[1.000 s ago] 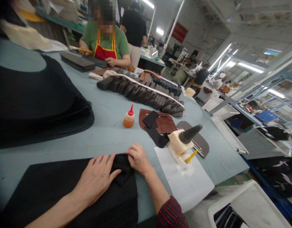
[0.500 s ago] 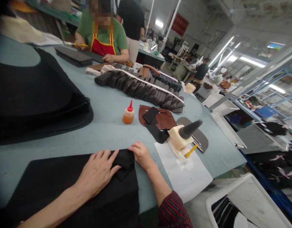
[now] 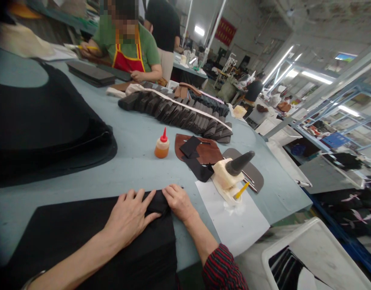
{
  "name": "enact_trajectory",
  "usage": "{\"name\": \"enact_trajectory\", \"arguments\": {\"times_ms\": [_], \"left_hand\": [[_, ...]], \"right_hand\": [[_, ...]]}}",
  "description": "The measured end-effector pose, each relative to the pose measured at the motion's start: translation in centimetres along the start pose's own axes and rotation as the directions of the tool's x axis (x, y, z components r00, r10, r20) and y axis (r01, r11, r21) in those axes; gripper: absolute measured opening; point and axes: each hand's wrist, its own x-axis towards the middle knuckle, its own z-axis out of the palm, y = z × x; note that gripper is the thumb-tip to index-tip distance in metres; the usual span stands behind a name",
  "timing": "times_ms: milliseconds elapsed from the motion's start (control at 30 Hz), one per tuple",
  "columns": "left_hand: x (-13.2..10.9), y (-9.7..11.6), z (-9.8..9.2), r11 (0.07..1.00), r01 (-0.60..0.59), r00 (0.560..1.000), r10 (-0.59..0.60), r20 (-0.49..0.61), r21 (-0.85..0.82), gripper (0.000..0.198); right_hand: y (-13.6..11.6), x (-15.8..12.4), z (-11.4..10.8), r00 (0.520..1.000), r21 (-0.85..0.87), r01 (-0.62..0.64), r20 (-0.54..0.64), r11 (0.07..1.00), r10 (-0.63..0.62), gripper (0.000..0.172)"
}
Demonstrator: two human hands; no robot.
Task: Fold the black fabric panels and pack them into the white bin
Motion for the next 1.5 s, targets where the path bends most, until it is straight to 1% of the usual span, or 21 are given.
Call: {"name": "enact_trajectory", "arguments": {"times_ms": [100, 200, 300, 400, 467, 567, 600, 667, 767, 867, 1000, 1067, 1133, 1200, 1267, 1333, 1400, 1500], "left_hand": [[0.0, -0.1, 0.2, 1.0, 0.009, 1.0, -0.009, -0.019, -0.009, 0.061], [0.1, -0.2, 0.3, 1.0, 0.002, 1.0, -0.003, -0.029, -0.017, 0.06], [0.2, -0.2, 0.5, 1.0, -0.008, 0.999, 0.007, -0.039, -0.019, 0.063], [0.2, -0.2, 0.6, 1.0, -0.007, 0.999, 0.007, -0.038, -0.008, 0.063], [0.1, -0.2, 0.6, 1.0, -0.005, 0.999, 0.005, -0.033, 0.0, 0.064], [0.0, -0.2, 0.7, 1.0, -0.013, 1.0, 0.012, -0.028, -0.003, 0.063], [-0.1, -0.2, 0.7, 1.0, -0.017, 0.999, 0.016, -0.028, -0.01, 0.063], [-0.2, -0.4, 0.6, 0.999, -0.025, 0.999, 0.024, -0.026, -0.03, 0.065], [-0.2, -1.3, 0.5, 0.995, -0.044, 0.999, 0.045, 0.003, -0.085, 0.071], [-0.1, -2.9, 0.0, 0.977, -0.077, 0.993, 0.093, 0.07, -0.198, 0.076], [0.4, -5.2, -0.4, 0.919, -0.092, 0.965, 0.177, 0.193, -0.384, 0.076], [0.7, -5.9, -0.1, 0.902, -0.08, 0.96, 0.185, 0.212, -0.425, 0.07], [0.9, -6.1, 0.6, 0.9, -0.051, 0.974, 0.14, 0.177, -0.433, 0.055], [1.0, -6.0, 1.5, 0.9, -0.018, 0.992, 0.073, 0.108, -0.436, 0.04], [1.0, -5.7, 2.2, 0.896, -0.005, 0.999, 0.025, 0.04, -0.444, 0.034], [0.8, -5.3, 2.4, 0.896, -0.009, 1.0, 0.002, -0.016, -0.443, 0.03], [0.7, -4.9, 2.2, 0.907, -0.024, 0.998, -0.004, -0.067, -0.42, 0.027], [0.5, -4.0, 1.9, 0.935, -0.095, 0.991, 0.055, -0.126, -0.343, 0.024]], "right_hand": [[0.0, -0.4, 0.1, 1.0, -0.013, -0.012, -0.02, 1.0, 0.012, 0.029], [0.6, -1.4, -0.3, 0.998, -0.037, -0.051, -0.035, 0.998, 0.05, 0.027], [1.5, -2.3, -1.1, 0.993, -0.054, -0.118, -0.031, 0.992, 0.117, 0.026], [1.6, -1.9, -1.6, 0.976, -0.079, -0.204, -0.097, 0.976, 0.196, 0.027], [0.9, -1.0, -1.4, 0.979, -0.072, -0.185, -0.099, 0.98, 0.178, 0.029], [-0.3, 0.0, -0.5, 0.997, -0.014, -0.076, -0.007, 0.997, 0.075, 0.03], [-0.5, 0.0, -0.3, 0.998, 0.003, -0.066, 0.005, 0.998, 0.066, 0.029], [-0.6, -0.3, 0.2, 0.995, 0.015, -0.097, -0.022, 0.995, 0.097, 0.028], [-0.2, -1.2, 0.3, 0.988, 0.014, -0.138, -0.065, 0.99, 0.138, 0.03], [0.2, -1.6, 0.2, 0.987, 0.01, -0.149, -0.053, 0.989, 0.149, 0.028], [0.4, -1.7, -0.1, 0.977, 0.026, -0.197, -0.077, 0.98, 0.199, 0.026], [0.6, -2.0, -0.3, 0.966, 0.075, -0.232, -0.097, 0.97, 0.239, 0.027], [0.9, -2.4, -0.6, 0.95, 0.132, -0.269, -0.13, 0.954, 0.285, 0.029], [0.9, -2.7, -0.9, 0.921, 0.188, -0.316, -0.173, 0.93, 0.348, 0.03], [0.7, -2.7, -1.4, 0.882, 0.255, -0.369, -0.207, 0.894, 0.423, 0.027], [0.2, -2.4, -2.0, 0.852, 0.319, -0.397, -0.219, 0.86, 0.475, 0.022], [-0.4, -1.7, -2.5, 0.851, 0.353, -0.379, -0.231, 0.855, 0.472, 0.018], [-1.0, -0.3, -2.6, 0.9, 0.324, -0.295, -0.223, 0.899, 0.375, 0.021]]}}
